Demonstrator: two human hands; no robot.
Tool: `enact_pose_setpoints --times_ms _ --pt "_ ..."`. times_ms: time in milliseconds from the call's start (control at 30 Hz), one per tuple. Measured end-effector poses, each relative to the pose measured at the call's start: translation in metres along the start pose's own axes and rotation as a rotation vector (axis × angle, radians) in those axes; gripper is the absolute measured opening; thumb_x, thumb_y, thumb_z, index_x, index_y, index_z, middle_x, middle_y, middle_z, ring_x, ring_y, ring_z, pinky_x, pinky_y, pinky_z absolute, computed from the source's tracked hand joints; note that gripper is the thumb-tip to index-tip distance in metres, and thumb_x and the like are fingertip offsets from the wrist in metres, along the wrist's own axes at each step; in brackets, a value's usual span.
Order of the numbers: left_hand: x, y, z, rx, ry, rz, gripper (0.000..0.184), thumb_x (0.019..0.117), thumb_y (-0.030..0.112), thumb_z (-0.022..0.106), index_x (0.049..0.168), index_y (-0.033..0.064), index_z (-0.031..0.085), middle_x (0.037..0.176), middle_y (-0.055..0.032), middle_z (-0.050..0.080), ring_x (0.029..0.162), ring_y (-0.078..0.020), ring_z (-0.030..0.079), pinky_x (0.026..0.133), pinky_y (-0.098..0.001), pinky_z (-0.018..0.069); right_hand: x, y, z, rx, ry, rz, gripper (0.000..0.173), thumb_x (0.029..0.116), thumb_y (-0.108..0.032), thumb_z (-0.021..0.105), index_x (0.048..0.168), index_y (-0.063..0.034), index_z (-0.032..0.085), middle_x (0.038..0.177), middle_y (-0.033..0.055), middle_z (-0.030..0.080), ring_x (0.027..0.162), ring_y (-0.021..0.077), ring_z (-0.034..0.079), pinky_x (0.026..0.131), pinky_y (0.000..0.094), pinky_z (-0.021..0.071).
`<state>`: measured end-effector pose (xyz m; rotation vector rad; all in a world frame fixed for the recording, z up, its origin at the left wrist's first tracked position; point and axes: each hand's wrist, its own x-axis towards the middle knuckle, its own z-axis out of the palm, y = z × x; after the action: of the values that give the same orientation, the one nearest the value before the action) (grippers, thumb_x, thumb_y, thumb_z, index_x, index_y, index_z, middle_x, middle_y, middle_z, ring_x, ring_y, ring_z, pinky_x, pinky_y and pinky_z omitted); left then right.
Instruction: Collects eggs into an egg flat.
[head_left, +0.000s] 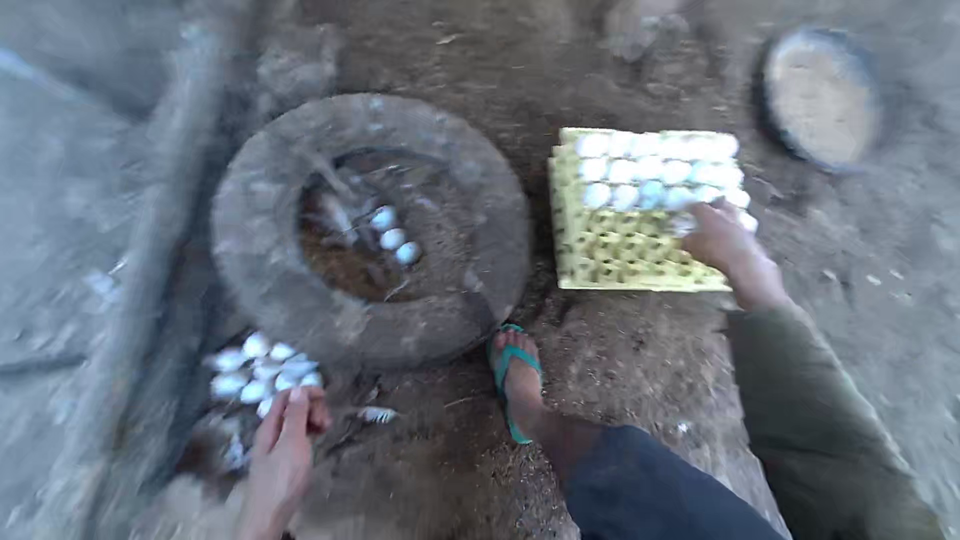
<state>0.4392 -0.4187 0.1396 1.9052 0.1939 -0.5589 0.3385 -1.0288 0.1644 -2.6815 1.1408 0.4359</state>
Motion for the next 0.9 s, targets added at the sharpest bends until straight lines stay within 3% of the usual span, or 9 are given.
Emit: enact_pose_setpoints --times_ms 67,133,233,300,367,500,633,767,900 --pt "-0.007 -0.001 -0.008 -0.021 0.066 -0.069 0.037 0.1107 0.026 0.026 0.107 0.0075 0.058 0.069 0.0129 0.053 0.061 0.0006 0.056 0.064 -0.0202 0.0531 0.009 -0.023 -0.011 -0.045 -0.027 -0.077 0.056 0.0887 -0.005 0.075 0.141 0.0032 0.056 0.141 0.0408 0.046 0.129 0.0639 0.044 0.095 0.0824 0.0384" --pt "-0.002 -0.001 -0.007 0.008 0.093 -0.079 0.039 0.1116 0.027 0.025 0.106 0.0057 0.058 0.070 0.0097 0.049 0.061 -0.0016 0.052 0.064 -0.0224 0.0509 0.007 -0.069 -0.032 -0.050 -0.007 -0.222 0.047 0.0963 -0.011 0.069 0.141 0.0007 0.057 0.136 0.0378 0.052 0.121 0.0605 0.052 0.094 0.0792 0.0411" --pt "0.023 -0.006 0.006 0.210 0.117 0.084 0.046 0.1104 0.030 0.027 0.108 -0.0024 0.060 0.073 -0.0003 0.051 0.064 -0.0092 0.053 0.064 -0.0315 0.0488 -0.003 -0.181 -0.052 -0.052 0.012 -0.618 0.024 0.1023 -0.011 0.061 0.118 0.0062 0.069 0.115 0.0331 0.065 0.107 0.0526 0.064 0.093 0.0717 0.0470" --pt "0.048 -0.008 0.019 0.294 0.181 0.210 0.048 0.1095 0.029 0.030 0.109 -0.0080 0.060 0.075 -0.0130 0.057 0.067 -0.0230 0.058 0.065 -0.0456 0.0504 0.001 -0.260 -0.038 -0.124 -0.107 -0.907 0.024 0.1030 -0.014 0.061 0.104 0.0052 0.074 0.104 0.0294 0.071 0.102 0.0492 0.068 0.092 0.0690 0.0485" --pt "0.076 -0.009 0.036 0.275 0.248 0.277 0.045 0.1092 0.029 0.033 0.114 -0.0078 0.059 0.083 -0.0194 0.062 0.073 -0.0304 0.063 0.069 -0.0528 0.0533 0.014 -0.328 0.003 -0.286 -0.291 -1.034 0.030 0.1041 -0.024 0.060 0.098 0.0018 0.074 0.096 0.0245 0.072 0.097 0.0453 0.069 0.088 0.0664 0.0514" --pt "0.108 -0.029 0.071 0.260 0.322 0.324 0.042 0.1071 0.029 0.040 0.117 -0.0065 0.061 0.098 -0.0209 0.066 0.088 -0.0324 0.067 0.081 -0.0528 0.0561 0.034 -0.419 0.106 -0.494 -0.508 -0.974 0.022 0.0985 -0.008 0.061 0.116 0.0044 0.069 0.117 0.0291 0.067 0.114 0.0479 0.064 0.097 0.0655 0.0500" --pt "0.116 -0.044 0.083 0.386 0.437 0.455 0.052 0.1031 0.035 0.036 0.103 -0.0078 0.066 0.097 -0.0244 0.067 0.095 -0.0390 0.068 0.085 -0.0538 0.0546 0.070 -0.455 0.186 -0.142 -0.376 -0.806 0.038 0.0972 -0.011 0.062 0.131 0.0040 0.062 0.138 0.0289 0.057 0.132 0.0461 0.053 0.108 0.0616 0.0450" --pt "0.118 -0.045 0.086 0.385 0.493 0.475 0.054 0.1039 0.035 0.031 0.098 -0.0054 0.067 0.094 -0.0220 0.068 0.093 -0.0363 0.068 0.085 -0.0496 0.0551 0.089 -0.459 0.219 0.000 -0.398 -0.615 0.048 0.0983 -0.025 0.060 0.139 0.0000 0.057 0.139 0.0298 0.057 0.132 0.0480 0.052 0.106 0.0659 0.0435" --pt "0.119 -0.044 0.085 0.387 0.507 0.486 0.055 0.1039 0.036 0.031 0.096 -0.0044 0.068 0.091 -0.0203 0.068 0.091 -0.0340 0.069 0.085 -0.0478 0.0554 0.094 -0.465 0.231 0.033 -0.444 -0.617 0.062 0.0898 -0.040 0.075 0.136 -0.0001 0.061 0.143 0.0325 0.049 0.131 0.0482 0.051 0.104 0.0657 0.0456"
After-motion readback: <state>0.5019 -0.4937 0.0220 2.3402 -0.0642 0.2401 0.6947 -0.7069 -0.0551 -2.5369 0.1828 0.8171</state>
